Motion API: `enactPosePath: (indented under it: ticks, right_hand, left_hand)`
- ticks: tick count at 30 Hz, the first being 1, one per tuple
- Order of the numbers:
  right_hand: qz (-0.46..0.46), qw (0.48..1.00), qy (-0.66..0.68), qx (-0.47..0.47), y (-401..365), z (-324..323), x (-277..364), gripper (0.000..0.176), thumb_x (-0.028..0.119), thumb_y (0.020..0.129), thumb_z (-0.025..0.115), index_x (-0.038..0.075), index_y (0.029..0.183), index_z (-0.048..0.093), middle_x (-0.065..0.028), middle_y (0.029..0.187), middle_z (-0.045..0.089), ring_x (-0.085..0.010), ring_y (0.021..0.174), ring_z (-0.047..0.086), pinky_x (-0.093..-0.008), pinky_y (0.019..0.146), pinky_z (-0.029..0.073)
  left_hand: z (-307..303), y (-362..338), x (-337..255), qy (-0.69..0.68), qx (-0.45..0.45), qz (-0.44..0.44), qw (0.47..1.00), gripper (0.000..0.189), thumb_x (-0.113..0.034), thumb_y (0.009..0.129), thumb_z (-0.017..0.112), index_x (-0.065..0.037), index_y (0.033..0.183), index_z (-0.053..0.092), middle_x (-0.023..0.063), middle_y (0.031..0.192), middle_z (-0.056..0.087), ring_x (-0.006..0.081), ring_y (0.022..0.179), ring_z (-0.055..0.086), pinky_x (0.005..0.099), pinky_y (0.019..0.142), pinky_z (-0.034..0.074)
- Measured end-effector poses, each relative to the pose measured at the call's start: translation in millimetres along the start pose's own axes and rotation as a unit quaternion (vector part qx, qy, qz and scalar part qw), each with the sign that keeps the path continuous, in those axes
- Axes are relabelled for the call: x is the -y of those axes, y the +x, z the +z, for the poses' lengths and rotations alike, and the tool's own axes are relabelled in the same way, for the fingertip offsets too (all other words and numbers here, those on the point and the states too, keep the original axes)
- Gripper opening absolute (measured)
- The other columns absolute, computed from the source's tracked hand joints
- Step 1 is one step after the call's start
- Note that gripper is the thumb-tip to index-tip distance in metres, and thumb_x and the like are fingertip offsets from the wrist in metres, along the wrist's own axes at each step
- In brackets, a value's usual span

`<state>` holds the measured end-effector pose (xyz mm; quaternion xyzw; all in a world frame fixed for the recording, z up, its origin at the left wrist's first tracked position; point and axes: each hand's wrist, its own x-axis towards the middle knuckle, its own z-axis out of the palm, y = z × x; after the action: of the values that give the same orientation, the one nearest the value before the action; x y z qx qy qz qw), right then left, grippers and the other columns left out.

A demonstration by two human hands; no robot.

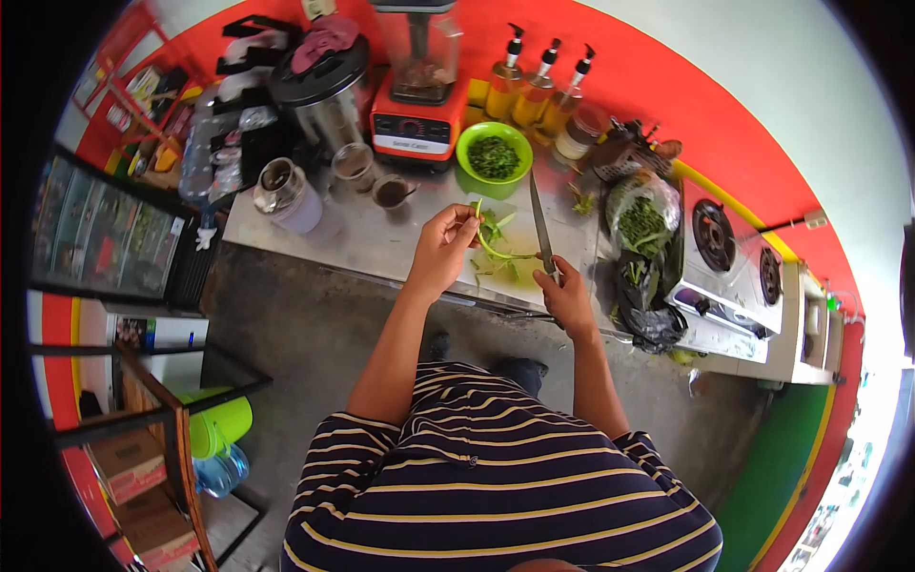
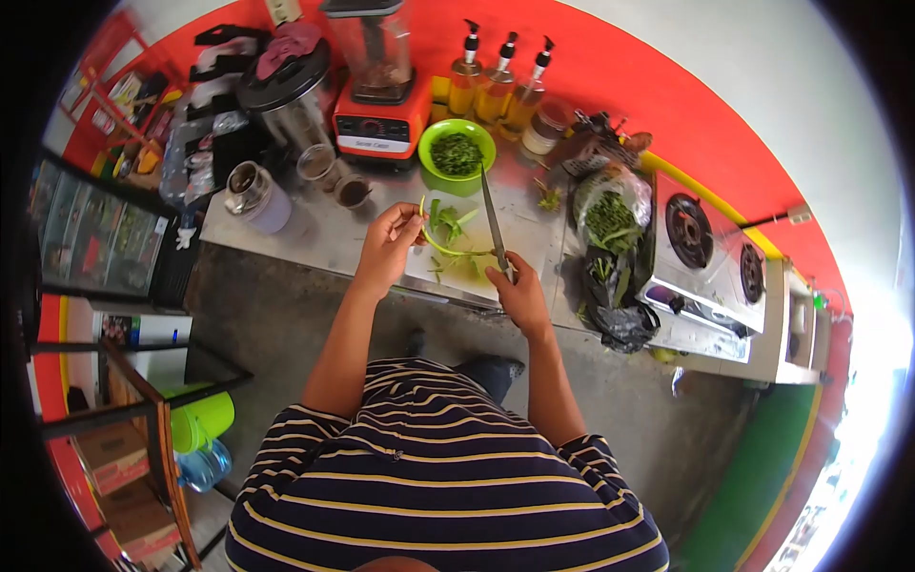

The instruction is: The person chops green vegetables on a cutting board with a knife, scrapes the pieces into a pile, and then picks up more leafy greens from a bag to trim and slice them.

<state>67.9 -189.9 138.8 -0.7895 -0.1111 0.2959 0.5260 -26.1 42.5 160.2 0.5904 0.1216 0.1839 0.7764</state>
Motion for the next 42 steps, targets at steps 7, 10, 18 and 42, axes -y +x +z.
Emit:
enactPosePath:
  ticks: [7, 10, 18, 42]
  right_hand:
    - [-0.043, 0.993, -0.004, -0.111, -20.4, -1.7, -23.3, 0.053, 0.018, 0.089, 0.072, 0.0, 0.135, 0.056, 0.0006, 0.064, 0.054, -0.0076, 0.054, 0.046, -0.0279, 0.051, 0.036]
    - [-0.02, 0.986, -0.001, -0.164, -25.3, -6.6, -46.9, 0.055, 0.017, 0.089, 0.071, -0.002, 0.138, 0.053, -0.0011, 0.067, 0.057, -0.0081, 0.056, 0.048, -0.0282, 0.053, 0.039]
    - [-0.032, 0.987, 0.078, -0.136, -44.5, -14.2, -102.6, 0.052, 0.009, 0.092, 0.064, -0.001, 0.142, 0.049, -0.0002, 0.08, 0.063, -0.0064, 0.057, 0.05, -0.0249, 0.049, 0.038]
    - [0.014, 0.912, -0.369, -0.179, -32.6, 26.1, -98.1, 0.041, 0.035, 0.103, 0.049, -0.002, 0.088, 0.061, -0.0278, 0.078, 0.067, -0.0479, 0.078, 0.067, -0.0565, 0.071, 0.051]
  left_hand:
    - [45.9, 19.7, 54.1, -0.069, 0.084, -0.08, 0.991, 0.016, -0.019, 0.105, 0.054, -0.004, 0.109, 0.06, 0.0011, 0.102, 0.061, 0.0107, 0.091, 0.06, 0.0309, 0.085, 0.053]
    - [55.0, 28.3, 100.3, -0.056, 0.084, -0.114, 0.988, 0.015, -0.016, 0.104, 0.054, -0.004, 0.11, 0.059, 0.0027, 0.104, 0.062, 0.0125, 0.09, 0.063, 0.0291, 0.082, 0.055]
    - [46.8, 20.2, 177.0, 0.141, 0.024, -0.175, 0.974, 0.013, -0.013, 0.102, 0.057, -0.002, 0.107, 0.062, 0.0057, 0.1, 0.066, 0.0134, 0.082, 0.066, 0.0291, 0.069, 0.053]
    - [47.6, 2.6, 174.3, 0.514, 0.098, 0.199, 0.829, 0.026, -0.005, 0.086, 0.065, -0.003, 0.112, 0.07, 0.0101, 0.118, 0.065, 0.0314, 0.114, 0.057, 0.0427, 0.097, 0.048]
